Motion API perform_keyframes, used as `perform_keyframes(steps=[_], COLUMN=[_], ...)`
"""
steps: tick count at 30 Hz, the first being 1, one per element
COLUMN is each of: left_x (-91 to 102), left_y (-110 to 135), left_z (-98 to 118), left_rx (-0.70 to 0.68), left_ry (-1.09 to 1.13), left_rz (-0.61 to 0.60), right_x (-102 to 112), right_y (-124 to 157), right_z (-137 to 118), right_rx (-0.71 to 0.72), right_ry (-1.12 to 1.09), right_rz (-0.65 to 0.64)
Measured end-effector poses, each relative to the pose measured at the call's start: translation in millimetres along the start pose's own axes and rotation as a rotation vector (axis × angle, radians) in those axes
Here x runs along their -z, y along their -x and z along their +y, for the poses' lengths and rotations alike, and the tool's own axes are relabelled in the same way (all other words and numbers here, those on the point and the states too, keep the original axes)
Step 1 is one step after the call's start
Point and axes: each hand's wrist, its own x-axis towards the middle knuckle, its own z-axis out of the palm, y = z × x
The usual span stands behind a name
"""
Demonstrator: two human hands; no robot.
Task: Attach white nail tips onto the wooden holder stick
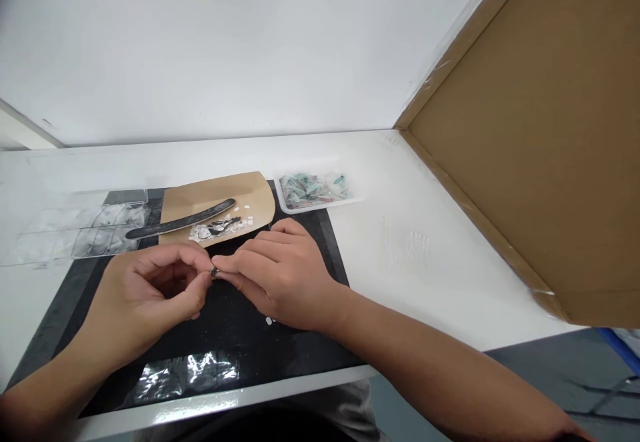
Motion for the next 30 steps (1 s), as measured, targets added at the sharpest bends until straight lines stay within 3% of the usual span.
perform_keyframes(steps=[14, 30], left_x=[6.8, -3.8], left_y=[-3.0, -0.4], left_z=[-2.4, 7.7], left_rx=[-0.059, -0.146], left_ry=[0.105, -0.137], left_rz=[-0.108, 0.059], right_x=[6.0, 5.6], right_y=[-0.6, 0.0], right_z=[4.1, 2.1], right_rx=[-0.053, -0.028], right_ry=[-0.096, 0.020], right_rz=[0.007, -0.038])
